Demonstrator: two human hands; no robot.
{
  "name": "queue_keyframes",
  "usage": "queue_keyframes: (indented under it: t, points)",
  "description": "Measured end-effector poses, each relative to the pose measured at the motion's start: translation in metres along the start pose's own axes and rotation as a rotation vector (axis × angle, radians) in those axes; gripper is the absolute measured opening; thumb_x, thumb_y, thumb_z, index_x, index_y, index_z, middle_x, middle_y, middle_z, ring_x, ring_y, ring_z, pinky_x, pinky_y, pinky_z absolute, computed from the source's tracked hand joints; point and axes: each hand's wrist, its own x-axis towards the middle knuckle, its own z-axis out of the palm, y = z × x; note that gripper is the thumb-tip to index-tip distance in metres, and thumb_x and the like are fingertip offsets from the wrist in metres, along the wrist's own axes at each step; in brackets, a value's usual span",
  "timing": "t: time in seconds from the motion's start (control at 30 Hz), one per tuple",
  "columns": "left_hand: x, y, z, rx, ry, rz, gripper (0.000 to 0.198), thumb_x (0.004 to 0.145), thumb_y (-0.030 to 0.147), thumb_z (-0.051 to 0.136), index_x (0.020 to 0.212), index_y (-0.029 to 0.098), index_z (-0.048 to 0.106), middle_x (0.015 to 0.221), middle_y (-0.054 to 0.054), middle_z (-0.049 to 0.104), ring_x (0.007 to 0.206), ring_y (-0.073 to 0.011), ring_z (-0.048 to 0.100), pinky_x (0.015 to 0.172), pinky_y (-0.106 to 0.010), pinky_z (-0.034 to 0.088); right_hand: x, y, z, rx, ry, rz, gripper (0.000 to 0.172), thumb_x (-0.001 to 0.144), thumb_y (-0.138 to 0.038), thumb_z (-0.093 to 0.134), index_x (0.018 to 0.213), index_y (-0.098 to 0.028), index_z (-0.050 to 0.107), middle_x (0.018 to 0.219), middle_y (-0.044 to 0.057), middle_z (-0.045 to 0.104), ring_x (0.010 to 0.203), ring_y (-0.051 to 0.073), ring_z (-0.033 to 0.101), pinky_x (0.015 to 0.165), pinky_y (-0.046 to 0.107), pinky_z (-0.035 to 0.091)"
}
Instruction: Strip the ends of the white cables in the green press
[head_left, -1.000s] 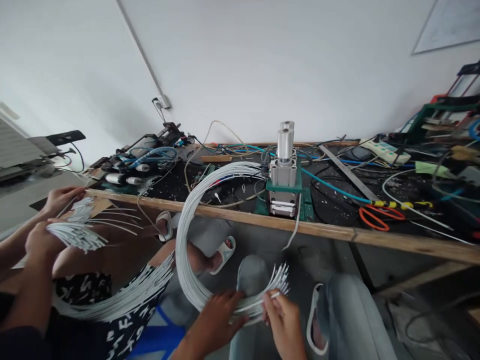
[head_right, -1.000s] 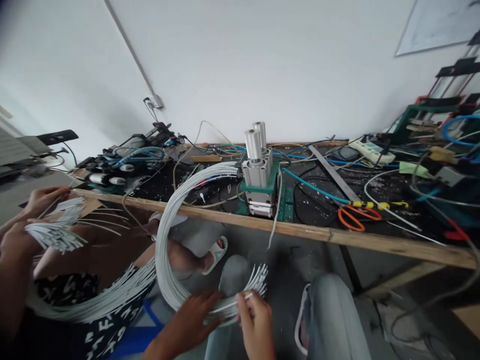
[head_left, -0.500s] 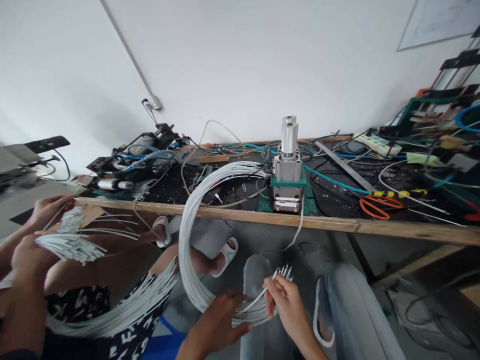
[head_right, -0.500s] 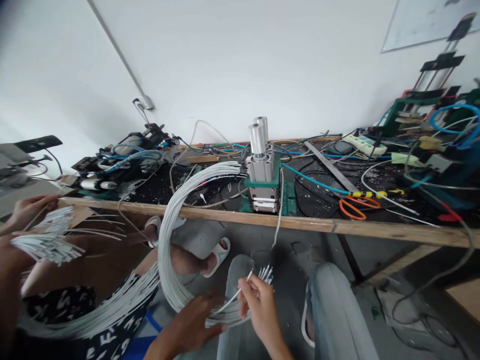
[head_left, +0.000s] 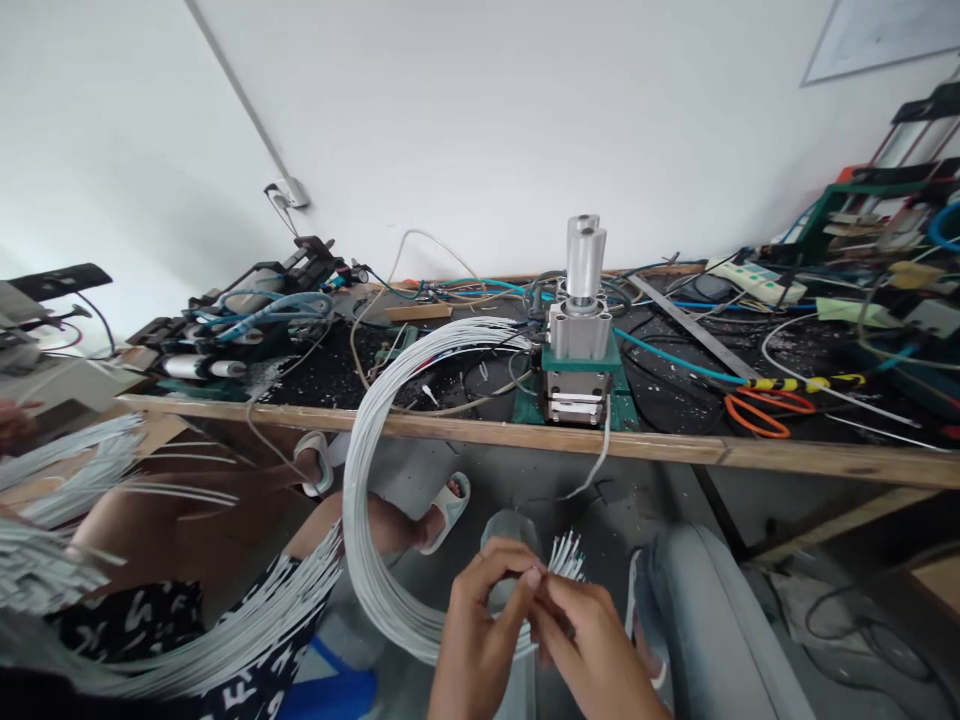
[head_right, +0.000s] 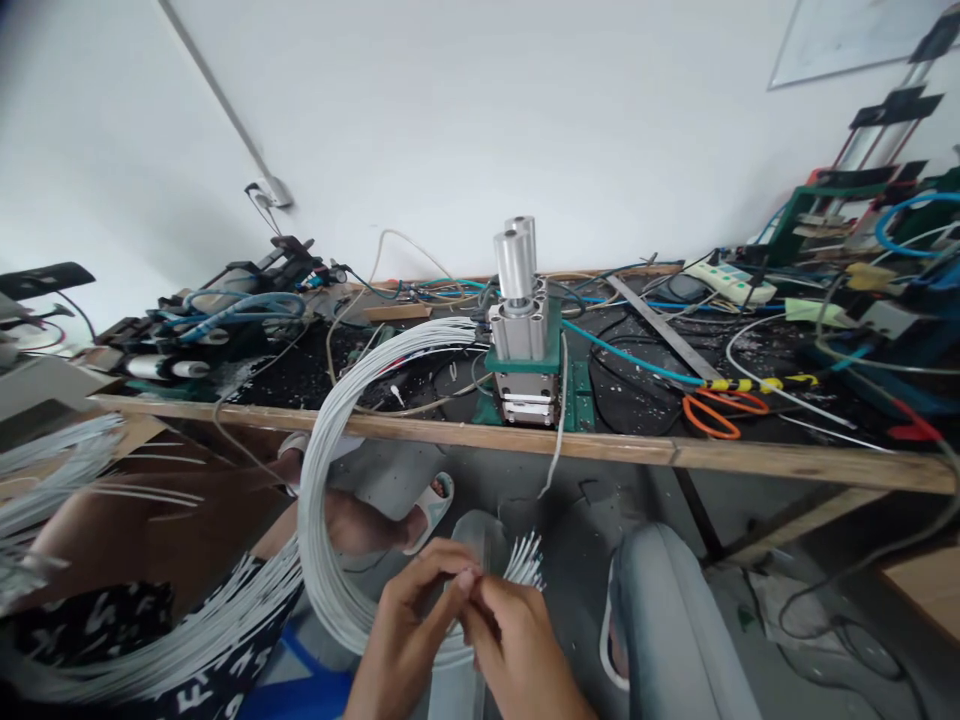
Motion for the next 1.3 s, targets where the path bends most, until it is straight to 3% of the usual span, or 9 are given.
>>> queue_keyframes:
  t: [0.1,0.2,0.37,0.53,0.63,0.8,0.97,1.13,1.3]
  points:
    - [-0.005,0.004,0.001,-0.002,0.086,-0.070,0.031,0.094,0.046,0.063,0.083,0.018,0.071,0.076,-0.002,0.068,0.075,-0.0153,0.064,0.072,-0.021,0.049,-0.002,-0.013,-0.020,-0.026,-0.021,0.032,0.016,0.094,-0.037,0.062,0.095,-0.022,0.069,0.082,0.003,0.067,0.070,0.017,0.063,0.061,0.024,0.046]
    - [-0.008,0.008,0.011,-0.099,0.105,-0.174,0.034,0.090,0.051,0.067,0.084,0.018,0.072,0.066,0.001,0.062,0.059,-0.0103,0.054,0.057,-0.019,0.043,-0.003,-0.027,-0.030,0.056,0.074,0.021,0.027,0.099,-0.045,0.054,0.108,-0.024,0.068,0.093,0.005,0.064,0.070,0.016,0.062,0.058,0.024,0.049]
    - [-0.009,0.006,0.024,-0.172,0.061,-0.136,0.031,0.090,0.048,0.067,0.091,0.018,0.075,0.079,-0.003,0.069,0.076,-0.0158,0.063,0.071,-0.022,0.049,0.006,-0.035,-0.026,0.139,0.131,0.033,0.029,0.097,-0.047,0.058,0.090,-0.021,0.069,0.081,0.002,0.057,0.068,0.016,0.058,0.052,0.022,0.043]
    - [-0.010,0.007,0.022,0.050,0.039,-0.014,0.028,0.096,0.041,0.061,0.097,0.019,0.078,0.078,-0.003,0.068,0.073,-0.0147,0.062,0.070,-0.021,0.048,0.010,-0.033,-0.024,0.176,0.158,0.020,0.025,0.096,-0.041,0.061,0.084,-0.020,0.064,0.078,0.000,0.055,0.073,0.016,0.058,0.064,0.025,0.045]
    - [-0.012,0.008,0.021,0.114,0.061,0.085,0.025,0.097,0.034,0.058,0.100,0.020,0.078,0.080,-0.004,0.070,0.069,-0.0132,0.062,0.067,-0.019,0.048,0.008,-0.032,-0.023,0.242,0.187,0.008,0.021,0.095,-0.038,0.063,0.084,-0.020,0.065,0.078,-0.001,0.053,0.072,0.015,0.057,0.064,0.024,0.046]
    - [-0.016,0.011,0.021,0.070,0.015,-0.022,0.029,0.096,0.040,0.059,0.091,0.018,0.077,0.062,0.002,0.060,0.053,-0.0085,0.048,0.054,-0.017,0.040,0.007,-0.033,-0.016,0.477,0.220,-0.042,0.019,0.094,-0.035,0.066,0.081,-0.022,0.065,0.082,-0.001,0.054,0.065,0.012,0.054,0.057,0.021,0.048]
    - [-0.018,0.015,0.027,-0.005,0.057,-0.126,0.039,0.093,0.051,0.060,0.082,0.017,0.075,0.059,0.002,0.057,0.048,-0.0064,0.042,0.046,-0.017,0.030,0.009,-0.030,-0.002,0.665,0.337,0.003,0.016,0.085,-0.034,0.076,0.078,-0.022,0.069,0.078,-0.002,0.053,0.067,0.011,0.051,0.057,0.017,0.044]
    - [-0.019,0.012,0.032,-0.039,0.081,-0.163,0.047,0.090,0.059,0.061,0.078,0.016,0.074,0.053,0.005,0.049,0.042,-0.0051,0.036,0.041,-0.017,0.025,0.011,-0.025,0.014,0.825,0.374,0.042,0.020,0.084,-0.038,0.077,0.079,-0.022,0.067,0.073,-0.003,0.049,0.059,0.009,0.046,0.049,0.017,0.037]
    - [-0.020,0.006,0.038,-0.065,0.111,-0.158,0.048,0.090,0.060,0.061,0.079,0.016,0.074,0.046,0.007,0.041,0.039,-0.0053,0.032,0.040,-0.018,0.023,0.013,-0.031,0.024,0.782,0.542,0.019,0.022,0.084,-0.041,0.078,0.077,-0.023,0.066,0.080,-0.003,0.053,0.065,0.009,0.047,0.057,0.016,0.039]
